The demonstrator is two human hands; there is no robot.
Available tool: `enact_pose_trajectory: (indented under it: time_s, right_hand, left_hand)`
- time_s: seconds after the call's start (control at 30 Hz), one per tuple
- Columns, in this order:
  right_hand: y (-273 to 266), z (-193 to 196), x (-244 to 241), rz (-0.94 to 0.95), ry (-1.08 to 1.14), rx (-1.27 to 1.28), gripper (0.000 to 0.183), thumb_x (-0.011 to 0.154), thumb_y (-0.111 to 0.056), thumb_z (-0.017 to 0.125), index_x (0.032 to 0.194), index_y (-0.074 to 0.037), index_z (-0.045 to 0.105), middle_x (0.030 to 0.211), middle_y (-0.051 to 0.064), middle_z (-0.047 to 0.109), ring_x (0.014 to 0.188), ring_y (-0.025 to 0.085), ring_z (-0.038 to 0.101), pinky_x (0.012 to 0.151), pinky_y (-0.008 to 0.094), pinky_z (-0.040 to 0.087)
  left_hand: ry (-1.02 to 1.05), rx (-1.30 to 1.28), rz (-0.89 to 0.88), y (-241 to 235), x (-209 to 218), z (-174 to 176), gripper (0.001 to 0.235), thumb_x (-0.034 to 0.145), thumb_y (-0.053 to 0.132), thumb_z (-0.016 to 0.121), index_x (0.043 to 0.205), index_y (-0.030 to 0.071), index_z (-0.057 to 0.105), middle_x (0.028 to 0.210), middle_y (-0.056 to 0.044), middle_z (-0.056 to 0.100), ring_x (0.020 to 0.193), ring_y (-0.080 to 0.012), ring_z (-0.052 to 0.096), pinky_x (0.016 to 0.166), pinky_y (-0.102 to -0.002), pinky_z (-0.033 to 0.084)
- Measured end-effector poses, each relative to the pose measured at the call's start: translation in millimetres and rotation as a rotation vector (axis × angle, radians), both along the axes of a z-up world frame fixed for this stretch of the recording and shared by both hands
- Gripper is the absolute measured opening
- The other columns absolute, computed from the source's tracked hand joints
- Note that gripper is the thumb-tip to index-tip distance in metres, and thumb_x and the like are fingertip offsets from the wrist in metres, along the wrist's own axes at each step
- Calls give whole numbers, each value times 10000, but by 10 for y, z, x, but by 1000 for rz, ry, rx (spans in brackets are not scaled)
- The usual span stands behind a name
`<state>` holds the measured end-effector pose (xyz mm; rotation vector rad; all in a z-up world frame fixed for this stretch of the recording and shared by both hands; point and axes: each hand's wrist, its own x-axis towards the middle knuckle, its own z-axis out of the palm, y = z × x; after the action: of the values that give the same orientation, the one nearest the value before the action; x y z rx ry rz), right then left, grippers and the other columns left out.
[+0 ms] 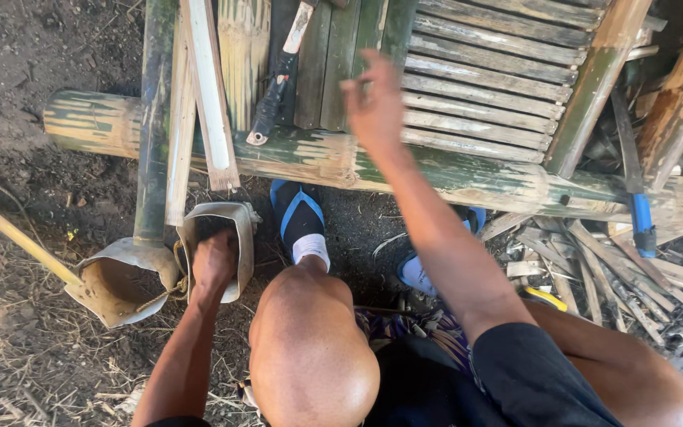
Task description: The person assembles a bamboo structure by cutting bamboo strips to size with a hand saw and hammering them into place. They repeatedly measure, cut, and secure the strips to form a slatted panel.
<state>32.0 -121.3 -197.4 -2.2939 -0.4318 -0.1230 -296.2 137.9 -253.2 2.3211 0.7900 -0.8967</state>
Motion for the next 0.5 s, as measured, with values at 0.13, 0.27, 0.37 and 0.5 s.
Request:
enact_pose_trajectory:
  time_s: [0.13, 0.27, 0.37, 0.5]
  right_hand:
    - [1011, 247, -166, 283, 637, -218, 680, 990, -466, 626, 1557, -312, 284, 1191, 167, 693, 944, 322, 743, 743, 428, 617]
    - [1153, 147, -45, 351, 621, -485, 600, 1027, -541, 586, 1529, -325, 339, 980, 144, 736, 866, 353, 744, 729, 479, 566]
    - [965, -55, -12, 242, 646, -328, 392, 1021, -498, 686, 1222, -221, 496, 1020, 83, 722, 813, 243, 769, 672, 416, 608]
    - [271, 41, -183, -68, 614, 150, 396, 957, -84, 593, 1300, -199, 431, 1016, 88, 682, 751, 201, 740, 655, 376, 604]
  left_hand:
    - [-23, 75, -21, -52, 48, 198, 265, 952, 327, 661, 1176, 245, 779, 972, -246, 736, 894, -436, 723, 813, -516, 582]
    - [-253, -54, 51, -13, 101, 482, 233, 979, 193, 639, 1172, 173, 767, 968, -208, 750, 861, -369, 755, 776, -453, 597]
    - [-431, -184, 44, -15, 222, 862, 226, 986, 91, 609, 1169, 109, 740, 980, -177, 742, 855, -314, 769, 735, -411, 603]
    - [-666, -145, -89, -74, 648, 1212, 233, 1022, 39, 585, 1190, 83, 739, 1050, -180, 738, 908, -310, 745, 763, -397, 601]
